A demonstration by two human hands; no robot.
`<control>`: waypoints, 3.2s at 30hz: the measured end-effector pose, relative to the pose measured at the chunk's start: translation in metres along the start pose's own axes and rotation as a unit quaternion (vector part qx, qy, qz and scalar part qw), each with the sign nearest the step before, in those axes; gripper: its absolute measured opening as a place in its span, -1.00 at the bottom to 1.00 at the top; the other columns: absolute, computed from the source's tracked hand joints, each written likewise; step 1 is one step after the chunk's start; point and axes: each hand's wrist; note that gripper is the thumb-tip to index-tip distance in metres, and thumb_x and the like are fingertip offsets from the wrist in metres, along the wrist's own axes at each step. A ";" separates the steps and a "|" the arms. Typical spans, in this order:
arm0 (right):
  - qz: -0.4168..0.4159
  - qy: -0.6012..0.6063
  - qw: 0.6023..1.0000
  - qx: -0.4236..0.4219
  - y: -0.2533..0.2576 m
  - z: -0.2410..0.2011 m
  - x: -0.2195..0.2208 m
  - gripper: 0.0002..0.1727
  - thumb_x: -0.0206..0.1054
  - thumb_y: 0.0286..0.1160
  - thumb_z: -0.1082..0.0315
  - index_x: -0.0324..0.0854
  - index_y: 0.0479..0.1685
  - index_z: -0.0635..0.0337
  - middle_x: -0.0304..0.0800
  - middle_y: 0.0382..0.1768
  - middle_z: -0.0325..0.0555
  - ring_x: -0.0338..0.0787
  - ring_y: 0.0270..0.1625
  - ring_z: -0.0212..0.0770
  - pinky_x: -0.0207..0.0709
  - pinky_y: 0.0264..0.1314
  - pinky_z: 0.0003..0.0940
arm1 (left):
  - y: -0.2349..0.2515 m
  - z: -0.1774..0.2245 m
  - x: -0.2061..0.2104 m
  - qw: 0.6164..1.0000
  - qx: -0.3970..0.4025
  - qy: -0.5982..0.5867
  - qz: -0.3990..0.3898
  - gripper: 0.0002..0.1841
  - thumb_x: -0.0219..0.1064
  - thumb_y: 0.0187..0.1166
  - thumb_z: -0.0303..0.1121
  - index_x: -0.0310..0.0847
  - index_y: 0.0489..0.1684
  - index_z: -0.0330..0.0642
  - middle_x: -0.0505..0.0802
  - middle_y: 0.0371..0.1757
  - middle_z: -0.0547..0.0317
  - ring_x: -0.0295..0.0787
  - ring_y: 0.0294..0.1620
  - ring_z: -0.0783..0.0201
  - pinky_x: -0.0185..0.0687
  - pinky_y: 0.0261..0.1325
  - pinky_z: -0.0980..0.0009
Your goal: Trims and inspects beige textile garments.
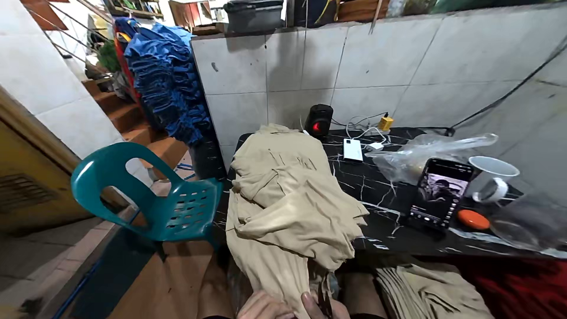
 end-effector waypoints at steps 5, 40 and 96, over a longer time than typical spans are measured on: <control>0.020 -0.039 0.998 -0.044 0.005 0.000 -0.002 -0.83 0.38 0.60 0.41 0.77 -0.33 0.29 0.71 -0.47 -0.31 0.51 -0.54 -0.55 0.43 -0.47 -0.57 | -0.002 0.006 0.009 0.998 -0.038 0.039 0.025 -0.78 0.50 0.53 -0.39 0.85 0.06 -0.22 0.90 -0.01 0.01 0.84 0.10 0.23 0.73 0.28 0.37; -0.044 -0.150 0.985 -0.070 -0.006 -0.013 -0.008 -0.77 0.18 0.75 0.40 0.65 -0.15 0.40 0.69 -0.38 -0.11 0.64 -0.35 -0.41 0.55 -0.23 -0.47 | 0.018 0.045 0.040 0.943 -0.180 -0.187 0.210 -0.70 0.51 0.36 -0.66 0.54 -0.04 -0.33 0.93 -0.23 0.22 0.92 -0.25 0.40 0.91 -0.11 0.39; 0.038 -0.158 0.978 -0.128 0.007 -0.007 -0.012 -0.67 0.49 0.52 0.35 0.77 0.19 0.31 0.88 0.02 -0.03 0.84 -0.02 -0.33 0.74 0.07 -0.37 | 0.013 0.033 0.045 0.932 -0.193 -0.275 0.133 -0.62 0.47 0.28 -0.74 0.49 0.05 -0.45 0.84 -0.01 0.03 0.92 -0.10 0.27 0.95 -0.02 0.24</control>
Point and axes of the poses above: each hand's wrist, its own y-axis towards the middle knuckle, its own x-axis out of the palm, z = x × y
